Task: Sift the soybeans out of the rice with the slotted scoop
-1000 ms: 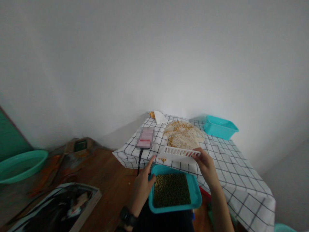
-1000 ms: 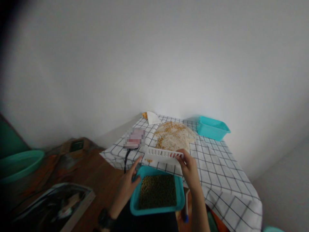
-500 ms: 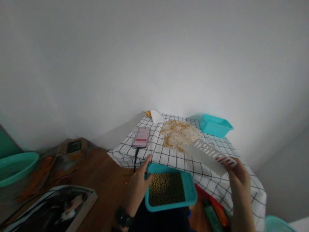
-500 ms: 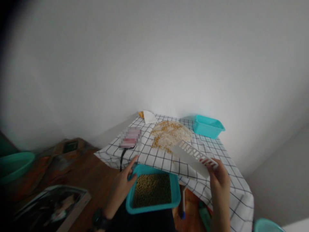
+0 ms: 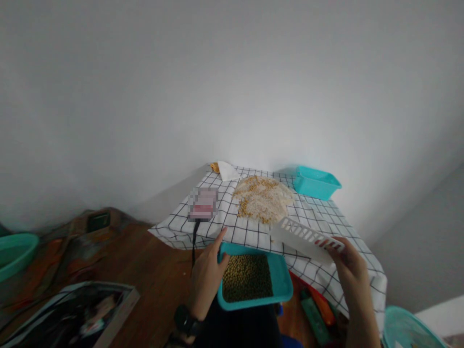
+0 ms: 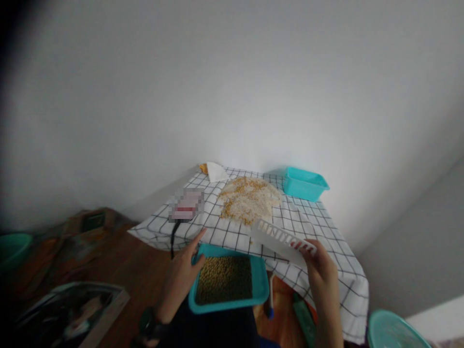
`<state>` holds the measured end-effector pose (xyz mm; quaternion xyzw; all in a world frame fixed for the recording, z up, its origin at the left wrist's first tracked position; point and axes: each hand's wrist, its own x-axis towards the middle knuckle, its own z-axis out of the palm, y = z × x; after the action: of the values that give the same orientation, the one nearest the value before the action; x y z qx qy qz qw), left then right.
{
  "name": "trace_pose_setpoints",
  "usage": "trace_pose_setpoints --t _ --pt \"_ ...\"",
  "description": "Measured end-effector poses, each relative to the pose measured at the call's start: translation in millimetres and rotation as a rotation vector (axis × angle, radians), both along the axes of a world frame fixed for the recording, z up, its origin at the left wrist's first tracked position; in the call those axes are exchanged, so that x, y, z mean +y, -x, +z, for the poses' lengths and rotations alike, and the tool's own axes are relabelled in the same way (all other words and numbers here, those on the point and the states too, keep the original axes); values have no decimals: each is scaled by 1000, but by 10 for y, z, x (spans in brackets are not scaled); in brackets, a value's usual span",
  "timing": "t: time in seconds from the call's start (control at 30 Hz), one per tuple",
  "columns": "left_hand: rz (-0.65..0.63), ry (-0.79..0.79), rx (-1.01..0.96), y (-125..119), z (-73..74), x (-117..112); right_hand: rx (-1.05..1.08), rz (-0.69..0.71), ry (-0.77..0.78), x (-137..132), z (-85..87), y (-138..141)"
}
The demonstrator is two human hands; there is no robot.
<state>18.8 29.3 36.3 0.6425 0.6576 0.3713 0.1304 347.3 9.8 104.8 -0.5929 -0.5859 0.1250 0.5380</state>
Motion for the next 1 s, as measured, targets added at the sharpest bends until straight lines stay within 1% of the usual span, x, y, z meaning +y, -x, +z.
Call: trace_pose_setpoints --t 0.13,0.27,0.33,0.43,0.57,0.7,0.83,1.0 --pt "-1 61 73 -37 33 -6 26 -30 -38 -74 7 21" --pt "17 102 129 -49 100 -18 105 55 -27 -126 6 32" --pt "17 113 136 -45 121 -12 136 64 -32 -104 7 31" --pt "8 120 130 -35 126 2 160 50 -68 21 10 30" --pt "-6 114 121 -20 110 10 141 2 -152 296 1 60" --pt "-1 116 104 -8 79 4 66 -30 -121 520 -27 146" --pt "-13 106 88 9 49 -11 36 24 -95 602 -43 249" --pt "-11 129 102 17 51 -26 -11 30 -90 577 -29 308"
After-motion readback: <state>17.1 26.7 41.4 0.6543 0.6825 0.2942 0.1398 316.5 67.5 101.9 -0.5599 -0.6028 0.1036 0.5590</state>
